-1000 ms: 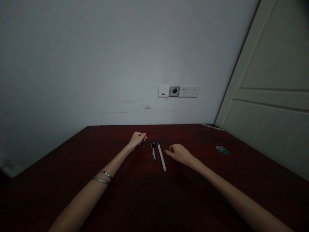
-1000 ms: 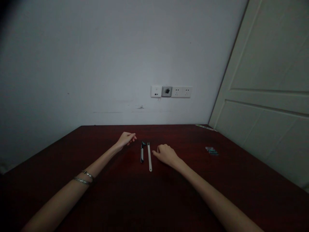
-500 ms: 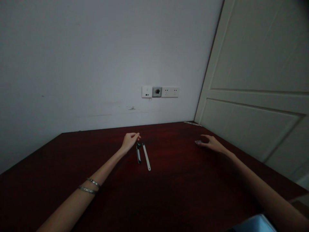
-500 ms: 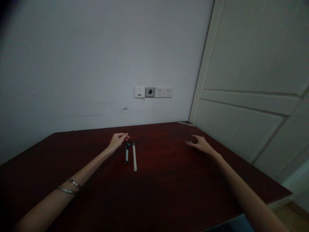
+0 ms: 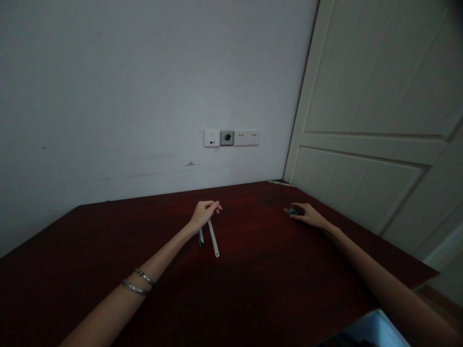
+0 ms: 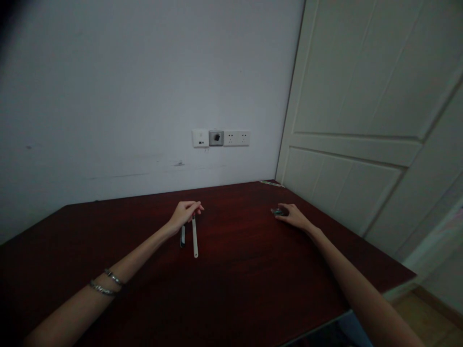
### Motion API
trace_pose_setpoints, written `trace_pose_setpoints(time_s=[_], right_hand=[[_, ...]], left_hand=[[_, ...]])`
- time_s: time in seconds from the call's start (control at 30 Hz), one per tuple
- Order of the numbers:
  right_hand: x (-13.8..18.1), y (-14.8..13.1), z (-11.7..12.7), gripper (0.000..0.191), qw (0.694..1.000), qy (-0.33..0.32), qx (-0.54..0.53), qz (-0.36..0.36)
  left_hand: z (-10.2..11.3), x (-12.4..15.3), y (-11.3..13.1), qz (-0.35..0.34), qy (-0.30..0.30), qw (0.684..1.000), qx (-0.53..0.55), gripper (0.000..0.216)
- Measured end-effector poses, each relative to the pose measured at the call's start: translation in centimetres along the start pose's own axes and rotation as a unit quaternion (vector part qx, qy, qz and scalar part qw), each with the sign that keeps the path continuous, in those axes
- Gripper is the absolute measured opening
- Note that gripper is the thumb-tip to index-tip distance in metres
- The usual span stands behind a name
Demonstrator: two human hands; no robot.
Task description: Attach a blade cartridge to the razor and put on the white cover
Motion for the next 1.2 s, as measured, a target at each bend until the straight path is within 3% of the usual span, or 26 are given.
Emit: trace_pose_setpoints(time_s=[0.2, 0.3, 0.5, 0.73, 0.9, 1.03, 1.2], right_hand=[[-0.1, 0.0, -0.1, 0.063, 1.000, 0.012, -0.010, -0.014], [-0.4, -1.5, -0.6, 0.064, 0.999, 0.023, -0.020, -0.011], [-1.6, -9.5, -3.5, 0.062, 0.994, 0.001, -0.060, 0.096], [-2.0, -19.9, -7.8, 0.059, 0.966, -0.032, -0.109, 0.231], [-1.2, -24.9, -9.3, 0.057, 0.952, -0.064, -0.126, 0.272], [-1.0, -26.2, -10.0, 0.058, 0.950, -0.084, -0.128, 0.273], [-1.2, -25.6, -11.0, 0.059, 0.949, -0.081, -0.133, 0.273]], left_hand=[[1.6, 0.3, -1.1, 0.029, 0.020, 0.999, 0.039, 0.035], [2.6, 0.4, -1.7, 0.029, 0.045, 0.997, 0.056, 0.036], [4.7, 0.7, -3.1, 0.019, 0.086, 0.993, 0.082, 0.036], [6.9, 1.8, -5.2, 0.059, 0.122, 0.986, 0.093, 0.036], [8.5, 2.1, -6.4, 0.081, 0.153, 0.979, 0.106, 0.037], [9.1, 2.3, -7.3, 0.087, 0.169, 0.972, 0.139, 0.034], [8.8, 2.3, -7.9, 0.096, 0.162, 0.971, 0.146, 0.033]])
Point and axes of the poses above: each hand's wrist, its own x-axis away from the middle knuckle, its own z-axis out of the back of the hand, y = z × x, the point moved 3 cm from there along -x, towards the middle knuckle, and after that the axes turned 3 degrees about -y, right-handed, at the moved point
